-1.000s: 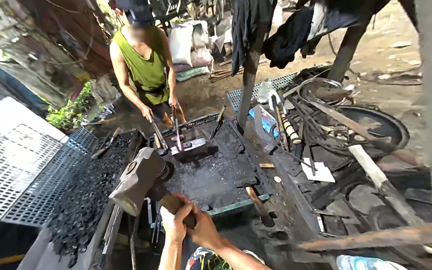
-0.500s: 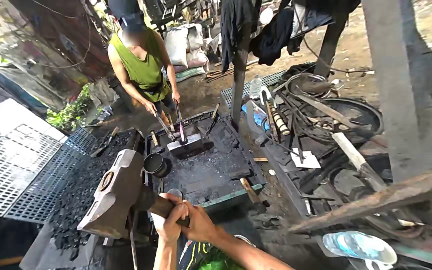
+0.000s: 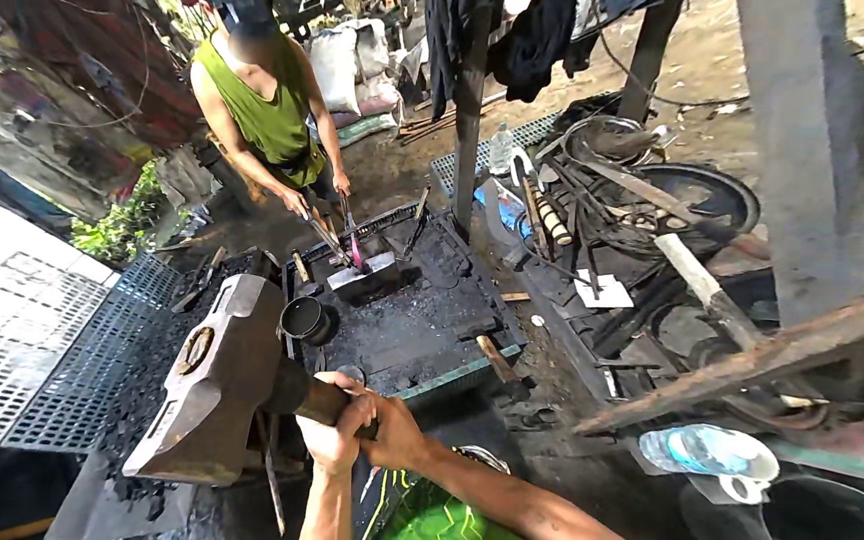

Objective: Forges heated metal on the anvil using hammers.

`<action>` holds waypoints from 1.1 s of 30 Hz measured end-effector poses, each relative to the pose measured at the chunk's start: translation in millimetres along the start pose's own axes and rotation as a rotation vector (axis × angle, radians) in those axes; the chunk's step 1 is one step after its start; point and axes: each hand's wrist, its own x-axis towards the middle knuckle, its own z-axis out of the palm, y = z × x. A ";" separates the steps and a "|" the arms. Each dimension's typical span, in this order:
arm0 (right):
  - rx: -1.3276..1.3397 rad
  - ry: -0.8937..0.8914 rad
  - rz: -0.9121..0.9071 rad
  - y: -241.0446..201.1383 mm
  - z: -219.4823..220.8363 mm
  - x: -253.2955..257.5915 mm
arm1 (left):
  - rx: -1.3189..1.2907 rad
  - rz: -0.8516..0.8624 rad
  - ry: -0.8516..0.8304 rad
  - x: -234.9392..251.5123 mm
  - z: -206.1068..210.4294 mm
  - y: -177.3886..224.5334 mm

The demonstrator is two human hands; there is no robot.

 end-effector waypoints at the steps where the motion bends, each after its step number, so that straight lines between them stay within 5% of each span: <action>1: 0.004 0.010 -0.014 -2.3 -0.2 2.4 | 0.012 0.006 0.002 2.4 1.5 2.8; 33: 0.005 -0.072 0.019 -32.1 -13.1 83.0 | 0.123 0.081 -0.005 85.6 -10.8 21.3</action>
